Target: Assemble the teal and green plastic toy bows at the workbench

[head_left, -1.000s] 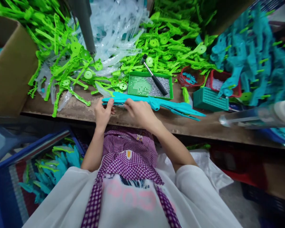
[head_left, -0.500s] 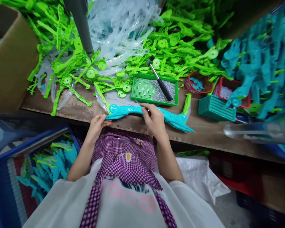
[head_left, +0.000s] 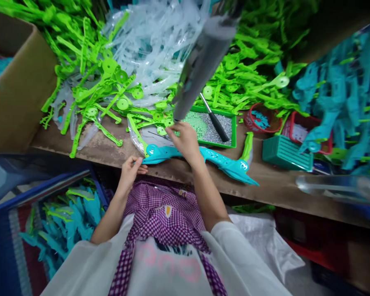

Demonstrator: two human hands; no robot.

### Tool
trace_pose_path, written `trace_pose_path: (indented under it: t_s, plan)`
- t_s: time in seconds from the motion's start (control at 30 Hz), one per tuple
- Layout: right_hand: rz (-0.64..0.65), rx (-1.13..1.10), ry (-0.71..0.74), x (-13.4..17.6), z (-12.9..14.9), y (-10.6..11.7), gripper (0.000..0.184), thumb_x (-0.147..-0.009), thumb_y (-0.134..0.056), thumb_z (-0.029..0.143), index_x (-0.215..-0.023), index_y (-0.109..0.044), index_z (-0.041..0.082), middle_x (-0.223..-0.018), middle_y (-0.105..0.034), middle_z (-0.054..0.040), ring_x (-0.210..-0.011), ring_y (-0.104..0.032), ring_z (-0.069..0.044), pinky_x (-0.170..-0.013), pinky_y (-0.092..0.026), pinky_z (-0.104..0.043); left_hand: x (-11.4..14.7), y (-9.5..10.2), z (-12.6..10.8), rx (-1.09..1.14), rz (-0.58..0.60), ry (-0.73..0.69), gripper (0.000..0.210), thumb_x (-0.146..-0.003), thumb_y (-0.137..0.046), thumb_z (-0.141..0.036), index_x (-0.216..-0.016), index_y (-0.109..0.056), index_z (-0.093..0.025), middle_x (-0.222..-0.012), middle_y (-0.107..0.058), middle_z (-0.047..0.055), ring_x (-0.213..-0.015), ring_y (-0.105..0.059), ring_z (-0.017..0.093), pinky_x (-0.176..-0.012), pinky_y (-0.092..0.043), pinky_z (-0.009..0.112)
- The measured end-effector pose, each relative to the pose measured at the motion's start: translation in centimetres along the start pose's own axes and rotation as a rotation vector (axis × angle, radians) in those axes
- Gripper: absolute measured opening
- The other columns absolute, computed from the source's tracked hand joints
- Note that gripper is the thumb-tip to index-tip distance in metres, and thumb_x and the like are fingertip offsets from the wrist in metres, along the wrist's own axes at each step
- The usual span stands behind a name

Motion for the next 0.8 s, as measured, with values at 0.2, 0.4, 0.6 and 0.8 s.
trace_pose_path:
  t_s: [0.2,0.4,0.6,0.8]
  plan:
    - [-0.261,-0.152,-0.254,1.1,-3.5,5.2,0.045,-0.086,-0.053,0.061,-0.074,-0.067,0.02,-0.076,-0.068,-0.0055,-0.077,-0.062,-0.02,-0.075,-0.046,-0.036,0.0,0.1,0.0,-0.012,0.007,0.012,0.053,-0.058,-0.078,-0.061,-0.074,-0.051,-0.018,-0.056,-0.067,0.0,-0.045,-0.065,0.013,-0.044,-0.052,0.019]
    - [-0.184,-0.247,-0.18,0.9,-4.0,6.0,0.043,-0.081,-0.06,0.063,-0.09,-0.068,0.022,-0.105,-0.071,-0.0094,-0.101,-0.066,-0.025,-0.086,-0.05,-0.042,0.0,0.1,0.2,-0.025,0.023,0.019,0.051,-0.061,-0.077,-0.06,-0.074,-0.052,-0.018,-0.056,-0.068,0.001,-0.046,-0.066,0.014,-0.044,-0.052,0.019]
    - [-0.19,-0.711,0.271,-9.5,7.4,7.1,0.038,-0.088,-0.062,0.032,-0.121,-0.047,0.019,-0.107,-0.063,0.0032,-0.101,-0.061,-0.01,-0.094,-0.05,-0.024,0.0,0.2,-0.2,-0.045,-0.009,-0.018,0.05,-0.06,-0.077,-0.059,-0.072,-0.05,-0.018,-0.055,-0.066,-0.001,-0.044,-0.064,0.013,-0.041,-0.049,0.018]
    - [-0.135,-0.737,0.126,-8.5,5.7,5.4,0.044,-0.083,-0.069,0.043,-0.119,-0.053,0.024,-0.105,-0.066,0.0029,-0.094,-0.063,-0.012,-0.086,-0.054,-0.027,0.0,0.3,-0.1,-0.051,-0.041,-0.028,0.049,-0.062,-0.076,-0.059,-0.072,-0.051,-0.018,-0.053,-0.064,-0.002,-0.04,-0.061,0.012,-0.039,-0.047,0.017]
Point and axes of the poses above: each hand's wrist, its own x-axis away from the middle knuckle, its own y-axis out of the back of the hand, z = x × y, the point moved 9 cm from there along -x, towards the middle knuckle
